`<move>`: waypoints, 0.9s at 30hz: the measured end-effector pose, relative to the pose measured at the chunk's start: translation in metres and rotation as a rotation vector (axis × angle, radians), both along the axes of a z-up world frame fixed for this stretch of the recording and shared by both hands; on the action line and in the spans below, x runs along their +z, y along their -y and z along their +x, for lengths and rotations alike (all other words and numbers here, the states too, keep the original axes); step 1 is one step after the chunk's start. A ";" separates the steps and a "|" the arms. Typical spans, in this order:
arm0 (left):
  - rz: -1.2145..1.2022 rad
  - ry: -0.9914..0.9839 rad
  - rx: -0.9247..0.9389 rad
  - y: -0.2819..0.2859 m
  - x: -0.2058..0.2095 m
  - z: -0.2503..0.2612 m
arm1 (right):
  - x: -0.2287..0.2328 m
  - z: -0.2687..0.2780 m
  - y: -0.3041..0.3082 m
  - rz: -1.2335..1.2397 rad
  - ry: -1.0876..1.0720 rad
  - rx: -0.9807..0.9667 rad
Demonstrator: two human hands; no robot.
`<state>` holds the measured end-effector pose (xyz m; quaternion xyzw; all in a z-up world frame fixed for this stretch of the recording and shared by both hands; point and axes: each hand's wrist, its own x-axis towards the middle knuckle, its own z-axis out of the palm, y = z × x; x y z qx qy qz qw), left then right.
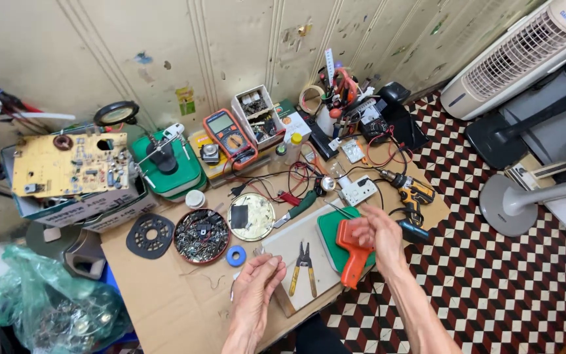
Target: Repairing and reassembling a motor for an electric fan.
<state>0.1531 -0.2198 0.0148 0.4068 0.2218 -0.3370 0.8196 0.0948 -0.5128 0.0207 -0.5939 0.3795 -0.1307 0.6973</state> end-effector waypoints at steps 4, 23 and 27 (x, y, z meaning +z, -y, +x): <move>-0.013 -0.011 0.002 0.032 -0.017 0.015 | -0.054 0.074 0.104 -0.020 0.044 -0.043; 0.183 -0.182 0.144 0.152 -0.081 0.054 | -0.114 0.248 0.246 -0.730 -0.013 0.158; 0.172 -0.175 0.192 0.142 -0.094 0.048 | -0.100 0.244 0.246 -0.600 -0.009 0.218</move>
